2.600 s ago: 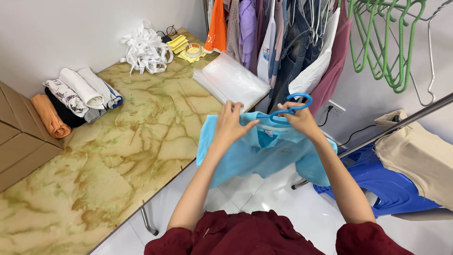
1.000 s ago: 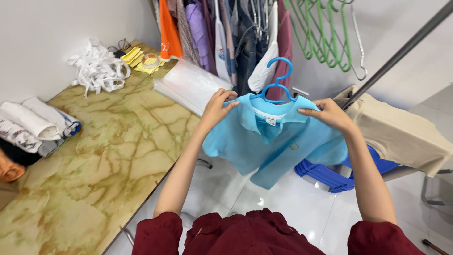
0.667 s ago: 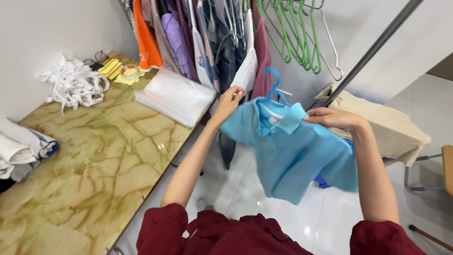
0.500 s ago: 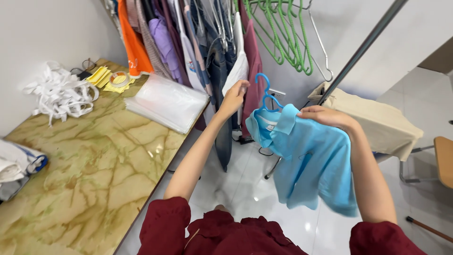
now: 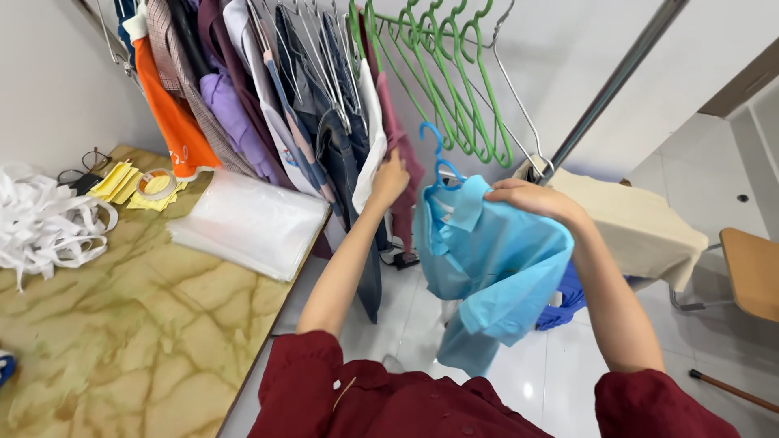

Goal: The person picks up folded t-shirts from a table, unfolds them, and places them onto hangers. They then hang the shirts on a metal clothing rack. This process is repeated for multiple shirts of different colors.

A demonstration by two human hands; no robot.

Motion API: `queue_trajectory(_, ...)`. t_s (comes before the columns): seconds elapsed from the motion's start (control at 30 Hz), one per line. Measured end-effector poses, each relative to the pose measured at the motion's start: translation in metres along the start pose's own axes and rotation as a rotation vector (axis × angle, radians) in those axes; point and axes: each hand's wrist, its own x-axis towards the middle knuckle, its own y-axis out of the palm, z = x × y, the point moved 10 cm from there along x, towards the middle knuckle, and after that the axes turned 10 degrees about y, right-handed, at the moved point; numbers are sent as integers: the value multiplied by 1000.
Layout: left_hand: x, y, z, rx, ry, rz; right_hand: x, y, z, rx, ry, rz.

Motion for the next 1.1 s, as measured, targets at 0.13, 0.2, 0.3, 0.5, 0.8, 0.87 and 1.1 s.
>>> queue_trajectory(0.13,-9,-23,16,94,-86,-45,35,19,34,40,-68,45)
queue_trajectory(0.2,-4,-29,36,221,-55,-142,53,22,47,9,-78,26)
queue_trajectory(0.3,-1,-38,36,371,-49,-159,76,28,71,12,-152,25)
queue_trajectory(0.5,-23,-135,-66,303,20,-301,109,17,101,115,-265,-98)
queue_trajectory(0.8,-1,-122,-48,319,95,-384,108,-19,172,455,-610,-332)
queue_trajectory(0.87,-8,-132,-55,292,113,-375,110,-24,188,475,-670,-354)
queue_trajectory(1.1,-25,-153,-72,180,137,-347,151,-10,223,549,-855,-472)
